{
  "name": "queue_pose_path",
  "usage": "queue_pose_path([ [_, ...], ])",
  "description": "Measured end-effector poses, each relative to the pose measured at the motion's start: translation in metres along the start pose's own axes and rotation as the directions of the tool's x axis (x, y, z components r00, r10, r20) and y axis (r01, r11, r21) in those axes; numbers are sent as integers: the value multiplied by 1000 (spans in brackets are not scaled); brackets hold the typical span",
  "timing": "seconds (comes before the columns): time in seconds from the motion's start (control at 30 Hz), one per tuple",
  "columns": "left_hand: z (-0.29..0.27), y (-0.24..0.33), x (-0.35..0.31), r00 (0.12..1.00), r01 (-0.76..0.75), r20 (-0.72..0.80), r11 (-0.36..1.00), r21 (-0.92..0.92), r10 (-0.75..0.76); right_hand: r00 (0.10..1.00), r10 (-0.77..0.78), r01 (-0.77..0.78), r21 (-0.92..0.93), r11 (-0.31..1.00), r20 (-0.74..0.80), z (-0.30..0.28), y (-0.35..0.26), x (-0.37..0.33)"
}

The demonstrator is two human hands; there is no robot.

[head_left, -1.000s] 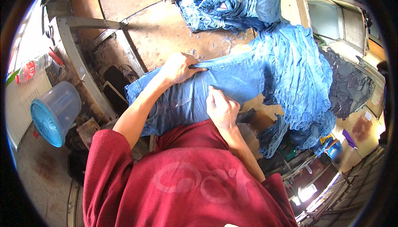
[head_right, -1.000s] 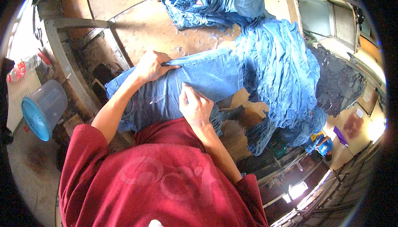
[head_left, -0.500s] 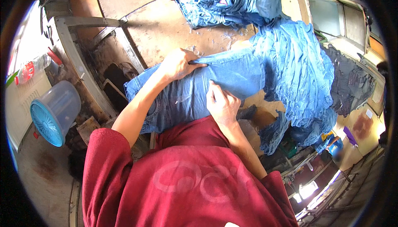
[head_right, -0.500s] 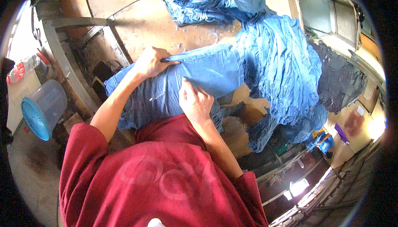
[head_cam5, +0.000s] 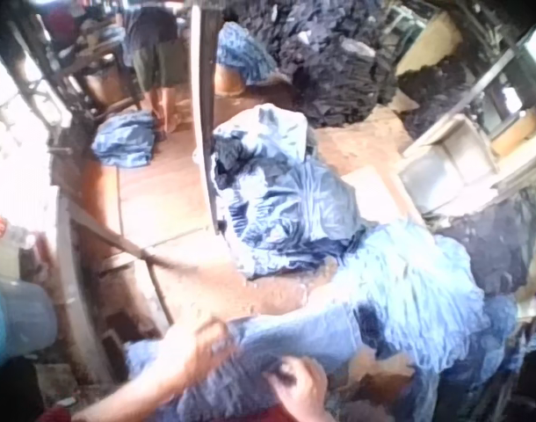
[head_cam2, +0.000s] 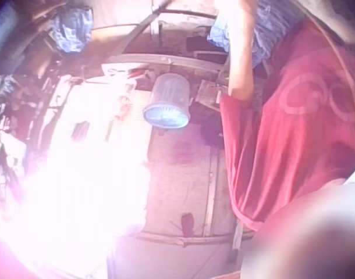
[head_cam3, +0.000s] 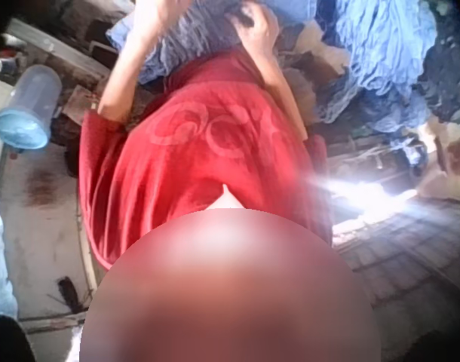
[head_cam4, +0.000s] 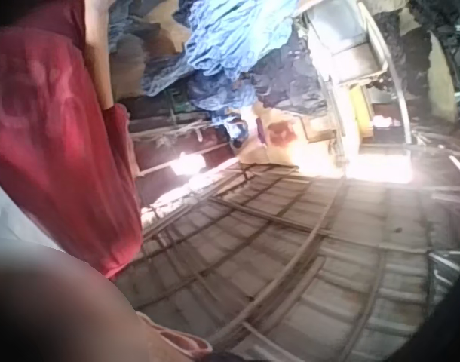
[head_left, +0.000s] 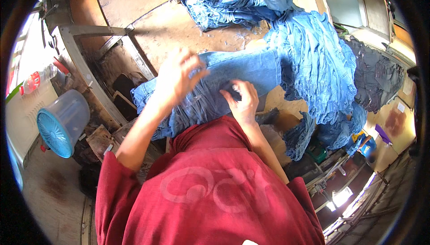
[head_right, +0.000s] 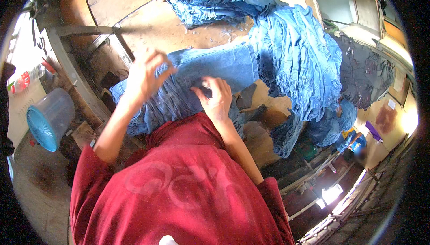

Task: The person picks up a pair of jeans from a pile, places them on a work table, and uses a small tool to scrape or pick at the fabric surface. They repeat this process on several jeans, moving each one aside after working on it.

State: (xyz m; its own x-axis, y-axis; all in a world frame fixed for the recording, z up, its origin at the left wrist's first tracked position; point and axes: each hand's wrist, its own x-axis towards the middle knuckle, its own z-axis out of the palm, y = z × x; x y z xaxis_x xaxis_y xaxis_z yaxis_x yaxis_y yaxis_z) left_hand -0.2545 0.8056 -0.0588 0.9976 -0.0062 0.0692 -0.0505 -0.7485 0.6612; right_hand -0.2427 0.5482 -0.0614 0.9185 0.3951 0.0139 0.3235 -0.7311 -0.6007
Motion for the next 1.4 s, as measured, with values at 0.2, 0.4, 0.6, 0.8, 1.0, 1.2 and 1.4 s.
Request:
queue_pose_path([
  [0.2, 30, 33, -75, 982, -73, -172, 995, 65, 84, 957, -263, 246, -139, 959, -120, 28, 17, -7],
  [0.4, 47, 21, -83, 988, -83, -117, 985, 153, 102, 948, -307, 266, -315, 911, -88, 8, 28, 3],
  [0.6, 48, 41, -92, 984, -13, -170, 979, 203, 48, 995, -85, 87, -33, 996, 46, -11, 22, 4],
  [0.8, 48, 61, -99, 963, -14, -261, 979, 202, 67, 900, 30, -232, 418, 878, 436, -17, 10, 10],
  [1.0, 41, 72, -94, 964, -18, -259, 982, 187, 67, 759, 312, -586, 389, 711, 572, 6, 3, 11],
  [1.2, 46, 65, -88, 965, -2, -259, 990, 142, 39, 664, 450, -745, 579, 331, 597, 14, 18, 4],
  [1.4, 44, 57, -95, 967, 60, -248, 998, 12, -55, 571, 465, -792, 602, 96, 677, 6, 26, 8],
])
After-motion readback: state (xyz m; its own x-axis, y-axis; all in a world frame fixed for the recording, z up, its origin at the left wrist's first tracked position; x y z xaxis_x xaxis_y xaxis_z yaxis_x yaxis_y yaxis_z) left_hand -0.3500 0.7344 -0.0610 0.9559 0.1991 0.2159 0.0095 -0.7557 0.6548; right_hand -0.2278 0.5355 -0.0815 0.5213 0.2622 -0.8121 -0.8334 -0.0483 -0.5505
